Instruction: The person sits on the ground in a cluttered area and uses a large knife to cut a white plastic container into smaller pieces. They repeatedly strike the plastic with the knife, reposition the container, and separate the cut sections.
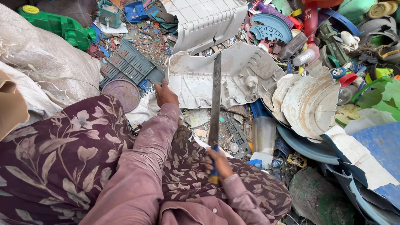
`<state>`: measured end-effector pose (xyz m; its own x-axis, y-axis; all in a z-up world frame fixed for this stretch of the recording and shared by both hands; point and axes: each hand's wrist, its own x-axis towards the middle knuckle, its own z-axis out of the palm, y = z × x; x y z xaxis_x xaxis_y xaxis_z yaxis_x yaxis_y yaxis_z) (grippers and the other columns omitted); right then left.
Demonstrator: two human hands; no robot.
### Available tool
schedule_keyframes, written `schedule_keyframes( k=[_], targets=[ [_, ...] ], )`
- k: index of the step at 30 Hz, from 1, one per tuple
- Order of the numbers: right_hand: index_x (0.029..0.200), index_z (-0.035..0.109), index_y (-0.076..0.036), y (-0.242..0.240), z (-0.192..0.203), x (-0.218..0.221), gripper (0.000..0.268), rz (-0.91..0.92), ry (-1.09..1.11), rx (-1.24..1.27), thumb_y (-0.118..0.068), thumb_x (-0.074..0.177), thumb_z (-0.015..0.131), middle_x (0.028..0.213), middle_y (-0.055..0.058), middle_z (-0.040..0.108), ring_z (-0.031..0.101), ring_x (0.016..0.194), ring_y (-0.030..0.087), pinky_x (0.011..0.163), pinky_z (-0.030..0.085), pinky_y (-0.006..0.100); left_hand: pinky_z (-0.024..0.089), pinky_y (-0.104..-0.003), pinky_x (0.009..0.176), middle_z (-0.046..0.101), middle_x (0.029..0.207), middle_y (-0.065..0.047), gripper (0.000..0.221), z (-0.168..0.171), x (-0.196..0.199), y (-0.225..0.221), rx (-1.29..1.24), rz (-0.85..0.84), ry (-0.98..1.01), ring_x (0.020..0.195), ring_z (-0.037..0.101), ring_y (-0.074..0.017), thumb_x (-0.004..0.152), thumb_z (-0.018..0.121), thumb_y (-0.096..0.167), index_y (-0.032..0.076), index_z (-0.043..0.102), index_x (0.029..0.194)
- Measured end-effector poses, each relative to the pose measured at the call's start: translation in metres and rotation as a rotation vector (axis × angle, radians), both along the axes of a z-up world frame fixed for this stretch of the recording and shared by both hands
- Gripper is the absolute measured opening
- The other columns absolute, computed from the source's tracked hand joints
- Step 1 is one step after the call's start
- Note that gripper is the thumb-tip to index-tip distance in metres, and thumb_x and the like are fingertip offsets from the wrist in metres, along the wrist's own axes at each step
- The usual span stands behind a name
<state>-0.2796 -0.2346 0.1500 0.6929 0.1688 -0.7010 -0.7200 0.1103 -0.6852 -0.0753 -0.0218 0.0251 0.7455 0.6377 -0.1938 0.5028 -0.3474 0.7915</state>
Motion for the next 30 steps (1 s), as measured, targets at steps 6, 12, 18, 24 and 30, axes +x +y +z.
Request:
schedule_keyframes(
  k=[6,12,18,24,30],
  targets=[
    [0.094,0.051,-0.01,0.089,-0.006,0.011,0.02,-0.014,-0.014,0.172,-0.023,0.097,0.066,0.068,-0.003,0.05,0.052,0.052,0.009,0.05,0.05,0.029,0.054,-0.043,0.091,0.052,0.132,-0.011,0.065,-0.002,-0.002,-0.013,0.005,0.009,-0.009,0.112,0.063,-0.0348,0.083,0.061,-0.003,0.018,0.051,0.144],
    [0.096,0.051,-0.01,-0.036,0.091,0.013,0.016,-0.037,0.033,0.419,-0.02,0.1,0.064,0.064,-0.008,0.042,0.037,0.044,0.003,0.037,0.031,0.02,0.052,-0.046,0.091,0.069,0.13,-0.01,0.068,-0.032,0.007,0.017,0.033,-0.066,-0.066,0.111,0.066,-0.0365,0.085,0.059,-0.001,0.025,0.048,0.146],
    [0.113,0.056,0.005,-0.183,0.157,-0.023,0.035,0.064,0.037,-0.003,-0.024,0.094,0.061,0.059,0.0,0.043,0.036,0.034,0.006,0.03,0.033,0.024,0.055,-0.048,0.082,0.075,0.107,-0.018,0.047,-0.078,-0.007,0.023,-0.088,-0.046,-0.116,0.098,0.071,-0.0387,0.099,0.062,0.012,0.029,0.059,0.143],
    [0.113,0.053,-0.001,-0.155,0.119,-0.036,0.03,0.082,0.012,0.075,-0.025,0.094,0.058,0.062,0.002,0.046,0.037,0.033,0.009,0.031,0.035,0.027,0.057,-0.047,0.082,0.075,0.108,-0.016,0.036,-0.078,0.007,0.008,-0.111,0.065,-0.198,0.095,0.074,-0.036,0.099,0.06,0.015,0.025,0.066,0.133],
    [0.117,0.053,0.002,-0.092,0.067,-0.01,0.031,-0.06,-0.157,0.217,-0.024,0.1,0.057,0.069,0.002,0.047,0.039,0.04,0.007,0.036,0.037,0.025,0.054,-0.051,0.079,0.075,0.103,-0.018,0.032,0.01,0.044,0.01,0.061,-0.04,-0.218,0.094,0.07,-0.0423,0.097,0.061,0.016,0.018,0.066,0.129]
  ],
)
